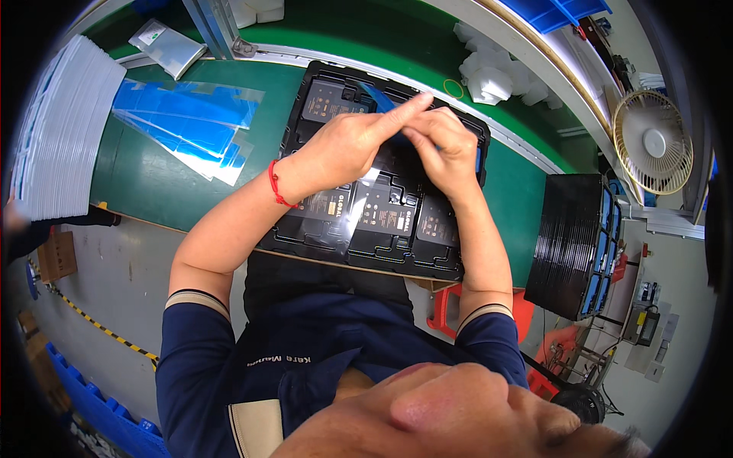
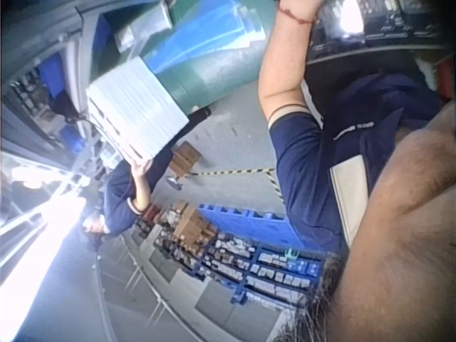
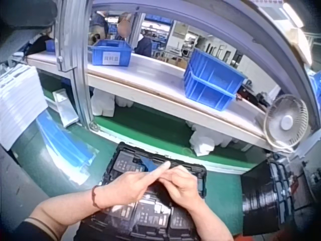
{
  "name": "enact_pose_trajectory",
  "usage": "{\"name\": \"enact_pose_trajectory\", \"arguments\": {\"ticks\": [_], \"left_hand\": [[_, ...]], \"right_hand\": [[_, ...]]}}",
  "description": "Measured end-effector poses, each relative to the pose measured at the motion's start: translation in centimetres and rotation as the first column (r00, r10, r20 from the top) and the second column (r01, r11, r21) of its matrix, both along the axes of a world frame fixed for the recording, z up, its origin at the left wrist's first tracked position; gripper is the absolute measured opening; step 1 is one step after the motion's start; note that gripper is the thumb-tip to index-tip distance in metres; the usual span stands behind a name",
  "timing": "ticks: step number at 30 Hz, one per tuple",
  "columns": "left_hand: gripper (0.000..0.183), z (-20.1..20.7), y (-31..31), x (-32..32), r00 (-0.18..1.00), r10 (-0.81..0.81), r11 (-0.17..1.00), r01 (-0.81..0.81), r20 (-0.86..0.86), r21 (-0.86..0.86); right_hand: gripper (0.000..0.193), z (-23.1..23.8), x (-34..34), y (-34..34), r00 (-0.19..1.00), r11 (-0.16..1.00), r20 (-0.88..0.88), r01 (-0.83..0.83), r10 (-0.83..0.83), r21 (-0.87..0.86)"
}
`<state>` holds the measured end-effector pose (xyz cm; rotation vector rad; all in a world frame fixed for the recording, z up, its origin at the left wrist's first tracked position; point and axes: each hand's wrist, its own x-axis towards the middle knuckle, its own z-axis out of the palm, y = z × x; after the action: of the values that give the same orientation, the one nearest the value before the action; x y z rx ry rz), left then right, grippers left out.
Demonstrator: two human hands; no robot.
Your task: Applying protective films to electronic components in a tray.
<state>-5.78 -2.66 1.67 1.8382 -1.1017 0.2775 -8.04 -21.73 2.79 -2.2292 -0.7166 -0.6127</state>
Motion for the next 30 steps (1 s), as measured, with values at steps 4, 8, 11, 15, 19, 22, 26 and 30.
{"name": "enact_pose_trajectory", "arguments": {"ticks": [4,8,11,15,19,22,26,30], "left_hand": [[0.066,-0.6,0.4,1.3,0.928,0.014,0.973,-0.098,-0.373,-0.208],[0.057,-0.7,1.5,3.1,0.654,-0.141,0.906,-0.217,-0.743,-0.362],[0.049,-0.5,1.5,3.5,0.548,-0.203,0.856,-0.303,-0.811,-0.419],[0.032,-0.5,2.3,4.6,0.447,-0.285,0.718,-0.487,-0.848,-0.498],[0.034,-3.8,5.7,7.4,0.336,-0.666,0.663,-0.142,-0.666,-0.735],[0.055,1.1,4.0,4.9,0.145,-0.563,0.811,-0.094,-0.813,-0.578],[0.054,1.2,3.0,3.5,0.029,-0.518,0.855,-0.025,-0.855,-0.518],[0.028,0.9,3.0,3.4,0.24,-0.378,0.923,0.026,-0.894,-0.383]], "right_hand": [[0.006,-1.2,0.5,-1.7,0.926,0.753,-0.376,0.223,0.034,0.619],[0.005,-1.5,1.5,-3.1,0.84,0.424,-0.473,0.338,0.268,0.84],[0.005,-1.7,1.6,-3.4,0.819,0.305,-0.454,0.359,0.351,0.882],[0.007,-1.6,1.6,-4.1,0.841,0.234,-0.446,0.387,0.307,0.892],[0.007,-0.7,1.1,-3.1,0.891,0.377,-0.429,0.351,0.146,0.857],[0.01,-0.7,0.2,-2.0,0.954,0.64,-0.298,0.236,-0.011,0.731],[0.015,-0.2,-0.4,-1.1,1.0,0.959,-0.01,-0.018,0.022,0.284],[0.028,0.0,-0.9,-0.6,0.981,0.941,-0.144,-0.079,0.132,0.328]]}}
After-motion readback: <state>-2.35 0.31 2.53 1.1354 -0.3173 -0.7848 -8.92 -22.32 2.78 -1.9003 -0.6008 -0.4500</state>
